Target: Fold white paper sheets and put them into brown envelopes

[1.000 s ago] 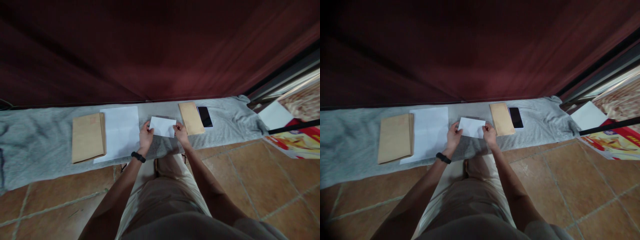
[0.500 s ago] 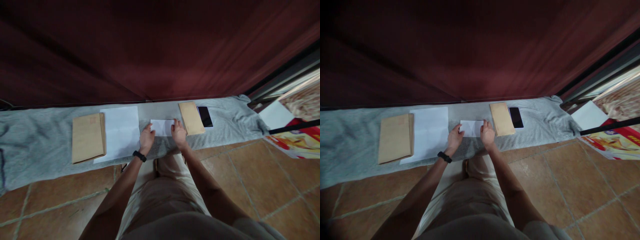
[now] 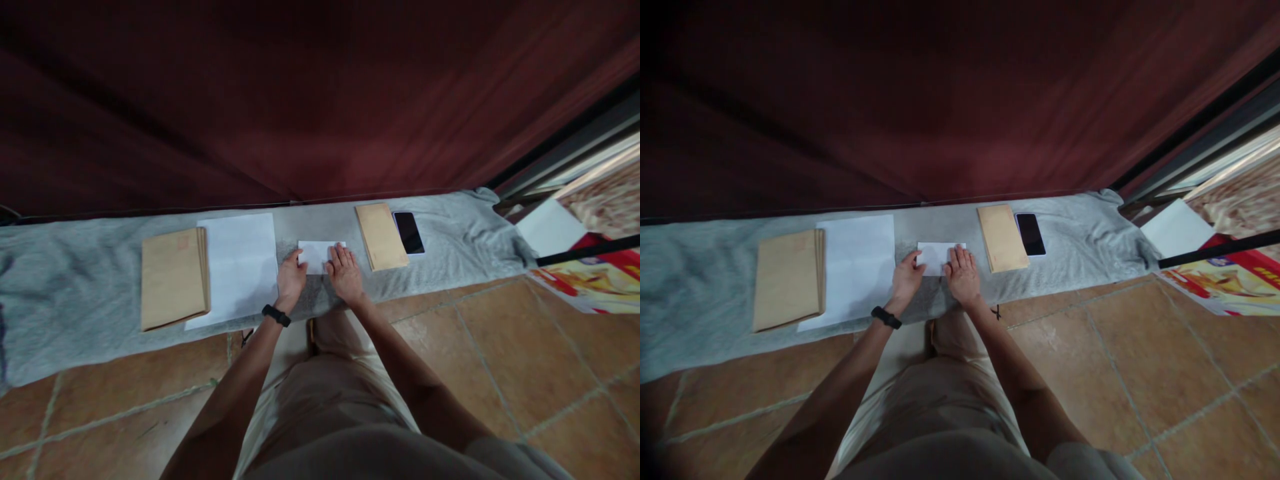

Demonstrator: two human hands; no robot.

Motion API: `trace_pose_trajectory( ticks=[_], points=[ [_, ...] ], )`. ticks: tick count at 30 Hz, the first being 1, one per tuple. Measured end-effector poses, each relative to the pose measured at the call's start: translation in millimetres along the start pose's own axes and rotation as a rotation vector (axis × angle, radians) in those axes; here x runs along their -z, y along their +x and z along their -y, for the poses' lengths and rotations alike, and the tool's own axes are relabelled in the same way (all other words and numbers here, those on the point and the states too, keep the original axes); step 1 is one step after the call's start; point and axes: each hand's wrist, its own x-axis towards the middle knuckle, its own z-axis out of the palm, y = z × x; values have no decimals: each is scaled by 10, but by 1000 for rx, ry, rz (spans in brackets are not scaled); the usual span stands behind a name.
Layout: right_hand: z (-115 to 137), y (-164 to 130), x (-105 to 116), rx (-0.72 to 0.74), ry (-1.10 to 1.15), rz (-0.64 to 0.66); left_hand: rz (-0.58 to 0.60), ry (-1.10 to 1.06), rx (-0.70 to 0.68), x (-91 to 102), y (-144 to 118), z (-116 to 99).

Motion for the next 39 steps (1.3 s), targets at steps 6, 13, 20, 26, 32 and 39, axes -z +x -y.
trace_pose_trajectory(
  ticks=[6,13,20,26,32,39],
  points=[
    [-57,-63,-14,-15,-40,-24,-7,70,16,11,-45,-16],
    [-37,-70,-42,-15,-40,-53,-71,298,-100,8,-172,-44],
    [-31,-58,-33,-34,-22,-22,-178,381,-447,-165,-171,-103],
    [-44,-52,1,-32,-28,27,10,314,-654,-420,-50,-176],
    [-29,-37,12,-51,-20,37,29,365,-618,-443,-18,-101],
    [-79,-66,-12,-62,23,-13,32,395,-544,-445,-26,-122]
  ],
)
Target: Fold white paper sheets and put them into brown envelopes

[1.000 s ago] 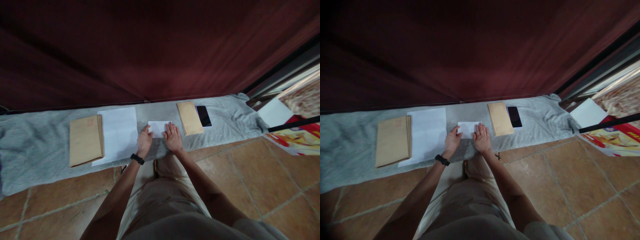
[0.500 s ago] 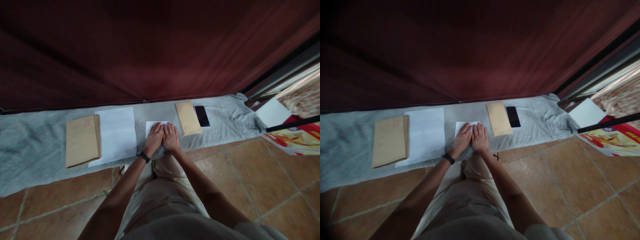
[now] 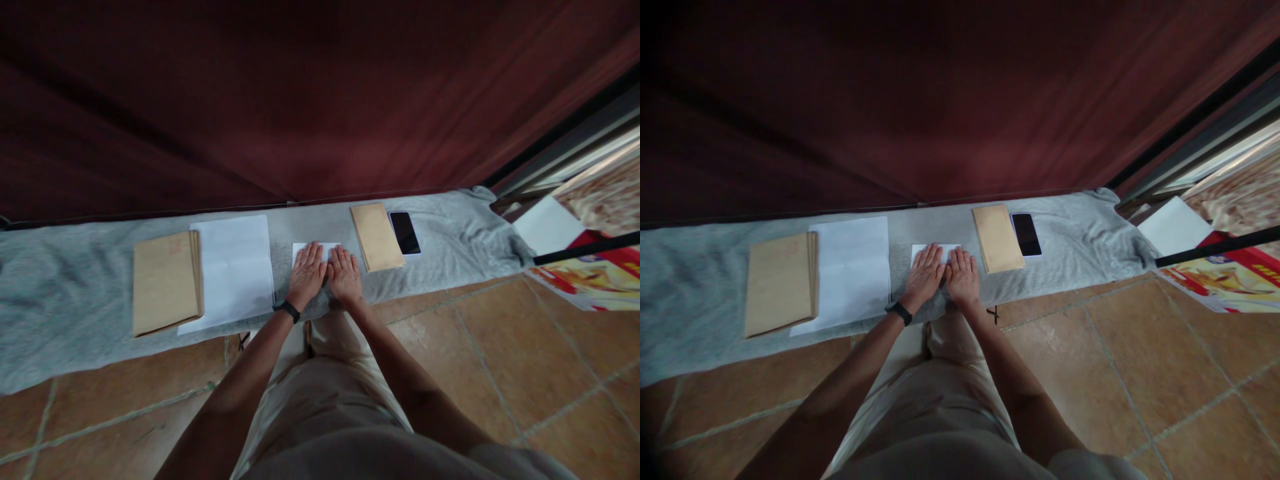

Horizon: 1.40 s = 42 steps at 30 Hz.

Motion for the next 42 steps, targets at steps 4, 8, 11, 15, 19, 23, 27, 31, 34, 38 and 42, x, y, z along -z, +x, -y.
trace_pose_trajectory(
  ticks=[4,8,11,15,19,23,27,31,34,38,42],
  points=[
    [-39,-2,37,-10,12,-3,-12,21,2,24,-7,-33],
    [-36,75,84,-3,31,-9,-28,35,-4,10,-11,-30],
    [-11,142,82,25,43,10,-24,42,-14,-2,-8,-15],
    [-11,154,46,17,21,22,-12,20,-13,6,-8,-12],
    [-55,105,38,11,6,2,-17,7,13,19,-13,-28],
    [-86,82,53,11,-1,2,-18,2,40,16,-14,-31],
    [-85,84,54,14,-15,-3,-29,9,35,2,-8,-19],
    [-78,79,47,22,-17,-14,-34,3,36,-1,4,-15],
    [-77,77,39,26,-19,-20,-40,6,39,11,6,-23],
    [-80,81,25,30,-24,-30,-67,-12,31,18,-7,-31],
    [-81,81,12,29,-25,-46,-83,-18,41,-8,-21,-25]
  ],
)
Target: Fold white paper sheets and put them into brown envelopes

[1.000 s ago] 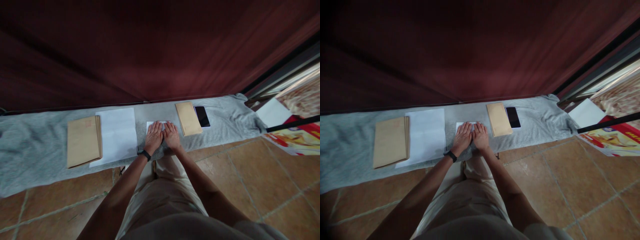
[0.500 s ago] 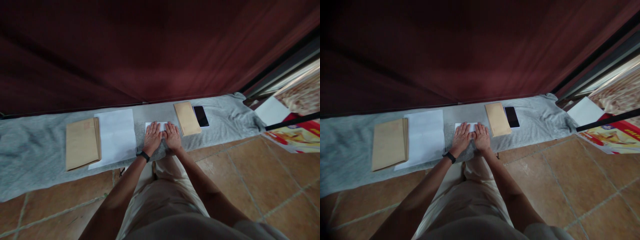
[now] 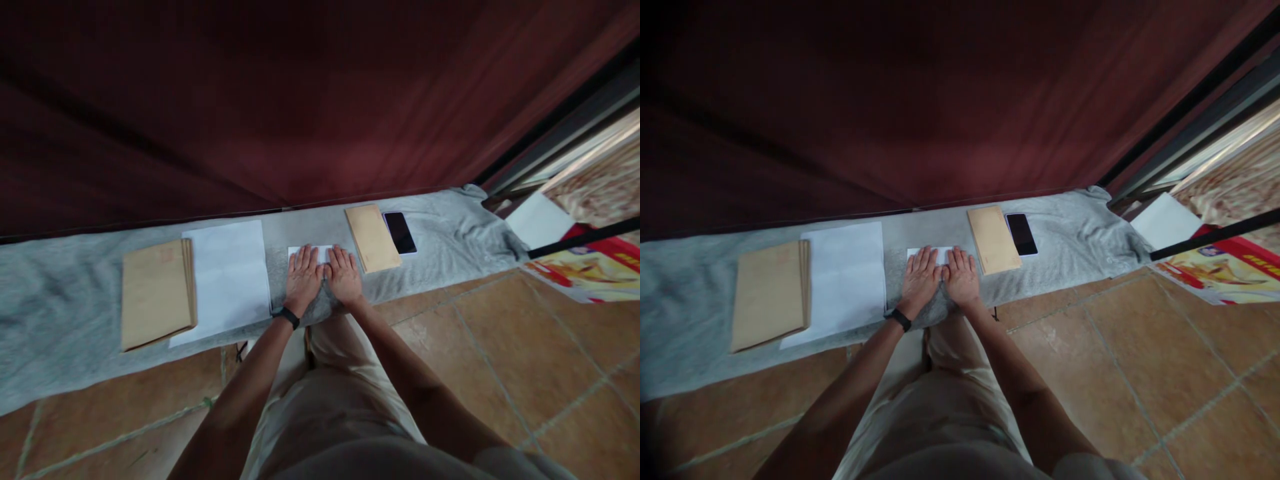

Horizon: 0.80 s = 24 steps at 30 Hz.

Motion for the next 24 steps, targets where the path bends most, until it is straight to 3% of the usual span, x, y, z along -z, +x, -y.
trace_pose_trajectory(
  ticks=[19,24],
  points=[
    [16,49,49,-19,16,2,-75,86,98,-115,8,35],
    [40,129,51,47,58,42,-105,111,78,-114,0,40]
  ],
)
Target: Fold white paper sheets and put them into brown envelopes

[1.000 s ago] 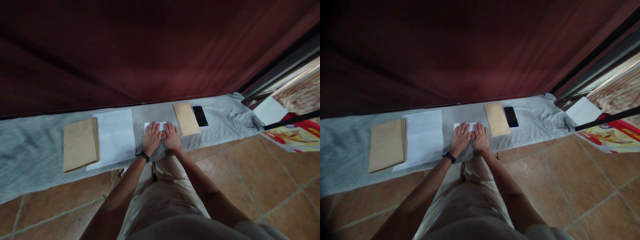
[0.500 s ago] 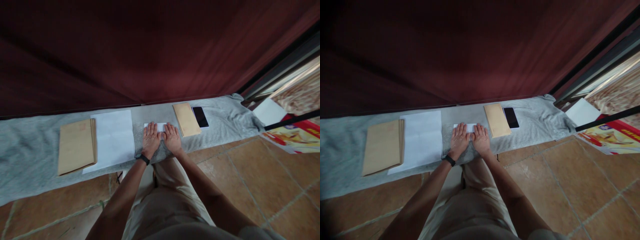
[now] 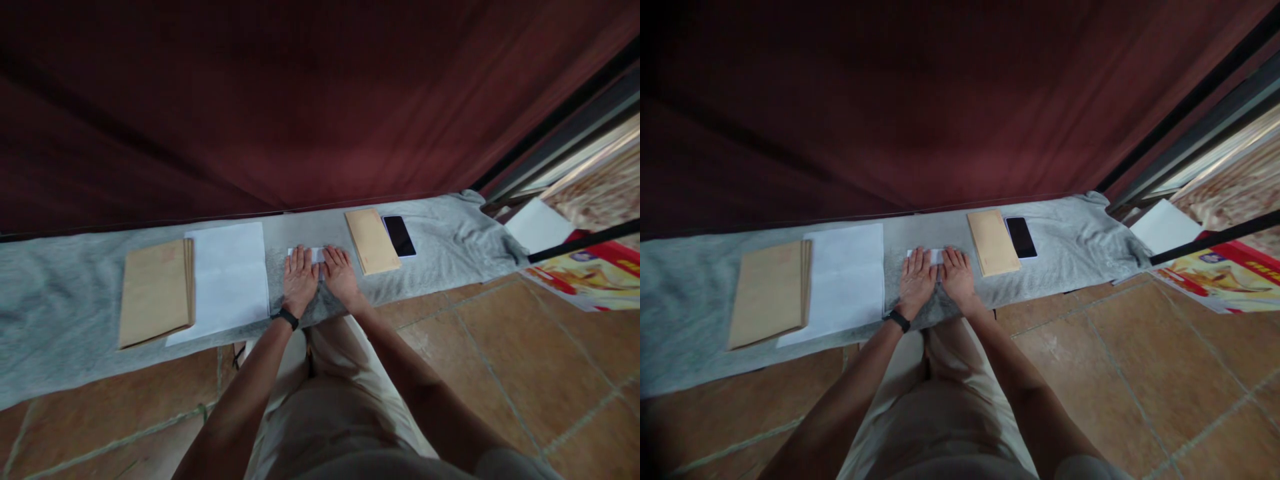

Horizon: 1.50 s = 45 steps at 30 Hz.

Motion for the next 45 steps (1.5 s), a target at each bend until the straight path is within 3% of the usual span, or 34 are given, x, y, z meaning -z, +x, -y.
trace_pose_trajectory(
  ticks=[17,24,30,38,45],
  points=[
    [-87,-193,6,-44,-34,-33,-42,-14,64,-13,3,0],
    [-79,-193,4,-44,-33,-31,39,-73,-149,22,-98,-79],
    [-73,-180,39,-49,-10,-47,38,-53,-103,33,-170,-39],
    [-28,-95,226,-214,15,-36,9,-23,-55,50,-220,-9],
    [34,57,285,-421,110,75,-2,-61,-53,56,-222,-24]
  ],
)
